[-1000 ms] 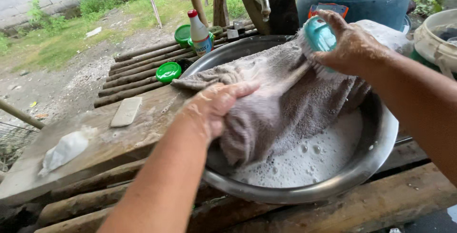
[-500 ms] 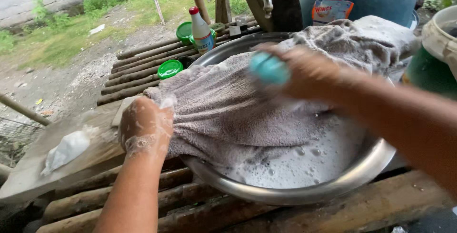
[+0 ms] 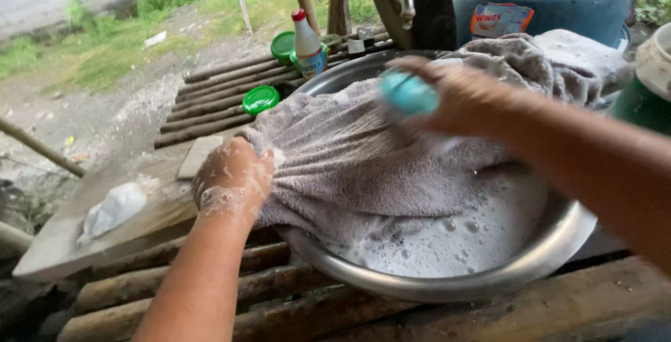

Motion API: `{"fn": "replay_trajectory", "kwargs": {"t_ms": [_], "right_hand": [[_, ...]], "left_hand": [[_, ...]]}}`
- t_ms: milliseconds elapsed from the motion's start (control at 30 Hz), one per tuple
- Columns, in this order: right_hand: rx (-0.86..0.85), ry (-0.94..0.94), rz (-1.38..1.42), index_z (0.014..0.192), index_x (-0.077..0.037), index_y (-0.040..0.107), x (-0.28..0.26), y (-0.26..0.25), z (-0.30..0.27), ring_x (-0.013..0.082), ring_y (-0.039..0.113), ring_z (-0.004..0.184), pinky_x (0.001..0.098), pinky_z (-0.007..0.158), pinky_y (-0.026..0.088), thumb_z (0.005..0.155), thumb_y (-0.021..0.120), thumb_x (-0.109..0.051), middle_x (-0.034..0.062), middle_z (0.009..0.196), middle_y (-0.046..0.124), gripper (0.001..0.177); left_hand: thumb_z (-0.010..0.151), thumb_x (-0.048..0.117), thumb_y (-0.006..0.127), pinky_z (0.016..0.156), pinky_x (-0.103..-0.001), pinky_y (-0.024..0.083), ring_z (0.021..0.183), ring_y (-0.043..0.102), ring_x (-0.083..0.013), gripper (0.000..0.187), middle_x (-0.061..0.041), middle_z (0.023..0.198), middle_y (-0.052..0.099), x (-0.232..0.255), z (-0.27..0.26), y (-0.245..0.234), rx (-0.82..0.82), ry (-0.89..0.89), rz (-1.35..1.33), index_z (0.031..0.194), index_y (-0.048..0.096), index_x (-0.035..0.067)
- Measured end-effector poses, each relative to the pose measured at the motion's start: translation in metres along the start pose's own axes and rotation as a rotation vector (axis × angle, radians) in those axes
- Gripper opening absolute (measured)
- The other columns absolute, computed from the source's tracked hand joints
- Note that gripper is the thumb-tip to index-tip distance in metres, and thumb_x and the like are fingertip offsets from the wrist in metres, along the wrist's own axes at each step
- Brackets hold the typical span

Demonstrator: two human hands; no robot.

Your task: The person washes a towel in a basin of soapy water using a brush and by hand, scrubbing and wringing the fabric.

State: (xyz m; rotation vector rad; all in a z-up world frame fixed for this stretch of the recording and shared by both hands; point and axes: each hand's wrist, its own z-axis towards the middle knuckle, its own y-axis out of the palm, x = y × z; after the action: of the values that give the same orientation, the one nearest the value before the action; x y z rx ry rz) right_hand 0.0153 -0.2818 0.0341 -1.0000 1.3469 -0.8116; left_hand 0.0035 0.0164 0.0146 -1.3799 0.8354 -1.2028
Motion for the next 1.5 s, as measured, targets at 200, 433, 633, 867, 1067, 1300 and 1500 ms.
{"fn": "replay_trajectory", "kwargs": {"t_ms": [200, 433, 633, 867, 1067, 1300, 1500], "right_hand": [[0.193, 0.519, -0.316, 0.167, -0.038, 0.024, 0.11, -0.073, -0.001, 0.0355, 0.073, 0.089, 0.0446, 0.075, 0.067, 0.093, 0.071, -0.049, 0.0266, 0.123, 0.067, 0.088], [0.331, 0.376, -0.407, 0.169, -0.027, 0.026, 0.212, -0.07, 0.056, 0.0385, 0.071, 0.102, 0.0465, 0.086, 0.064, 0.084, 0.077, -0.051, 0.0263, 0.129, 0.066, 0.102], [0.36, 0.227, -0.425, 0.172, -0.019, 0.027, 0.329, -0.071, 0.111, 0.041, 0.069, 0.113, 0.0482, 0.095, 0.061, 0.077, 0.082, -0.053, 0.026, 0.135, 0.065, 0.114], [0.471, 0.209, -0.752, 0.159, -0.014, 0.035, 0.205, -0.041, 0.077, 0.0465, 0.05, 0.129, 0.0592, 0.108, 0.042, 0.087, 0.06, -0.073, 0.0289, 0.148, 0.048, 0.097], [0.48, -0.38, -0.351, 0.145, 0.0, 0.046, 0.012, 0.037, 0.064, 0.0426, 0.044, 0.134, 0.0523, 0.108, 0.036, 0.099, 0.055, -0.052, 0.0274, 0.148, 0.046, 0.07], [-0.126, -0.261, -0.357, 0.162, -0.025, 0.011, -0.032, 0.08, 0.051, 0.0225, 0.001, 0.156, 0.0434, 0.124, -0.002, 0.101, 0.021, -0.056, 0.0013, 0.17, 0.002, 0.069], [0.014, 0.195, -0.423, 0.163, -0.026, 0.014, 0.049, 0.016, 0.085, 0.0256, 0.004, 0.158, 0.041, 0.126, 0.007, 0.1, 0.02, -0.07, 0.0055, 0.172, 0.005, 0.078]], "left_hand": [[0.094, 0.056, 0.064, 0.099, -0.053, 0.05, 0.117, 0.063, -0.0416, 0.059, -0.023, 0.124, 0.066, 0.011, 0.0, -0.004, 0.051, 0.075, 0.036, 0.119, 0.071, 0.003], [0.09, 0.064, 0.061, 0.087, -0.042, 0.055, 0.095, 0.065, -0.0223, 0.07, -0.01, 0.115, 0.068, 0.086, -0.003, -0.004, -0.396, 0.132, 0.067, 0.137, 0.054, 0.012], [0.093, 0.049, 0.057, 0.076, -0.043, 0.051, 0.082, 0.055, -0.0162, 0.046, -0.003, 0.106, 0.06, 0.058, 0.027, 0.004, -0.31, -0.153, -0.883, 0.128, 0.055, 0.019], [0.09, 0.048, 0.079, 0.094, -0.047, 0.057, 0.097, 0.067, -0.0357, 0.065, -0.026, 0.113, 0.067, -0.025, 0.019, -0.014, 0.061, -0.167, -0.266, 0.122, 0.063, -0.006], [0.084, 0.048, 0.076, 0.121, -0.048, 0.034, 0.146, 0.039, -0.0342, 0.094, -0.022, 0.159, 0.039, 0.01, -0.006, -0.002, 0.299, -0.005, 0.055, 0.157, 0.033, 0.008], [0.103, 0.048, 0.027, 0.124, -0.058, -0.005, 0.158, 0.002, -0.0263, 0.057, 0.004, 0.171, 0.006, 0.046, -0.008, 0.014, -0.217, 0.214, 0.091, 0.159, 0.022, 0.036], [0.097, 0.065, 0.029, 0.119, -0.058, -0.009, 0.153, -0.008, -0.0306, 0.076, -0.006, 0.167, -0.004, 0.058, -0.012, 0.006, -0.246, 0.246, 0.154, 0.159, 0.013, 0.025]]}}
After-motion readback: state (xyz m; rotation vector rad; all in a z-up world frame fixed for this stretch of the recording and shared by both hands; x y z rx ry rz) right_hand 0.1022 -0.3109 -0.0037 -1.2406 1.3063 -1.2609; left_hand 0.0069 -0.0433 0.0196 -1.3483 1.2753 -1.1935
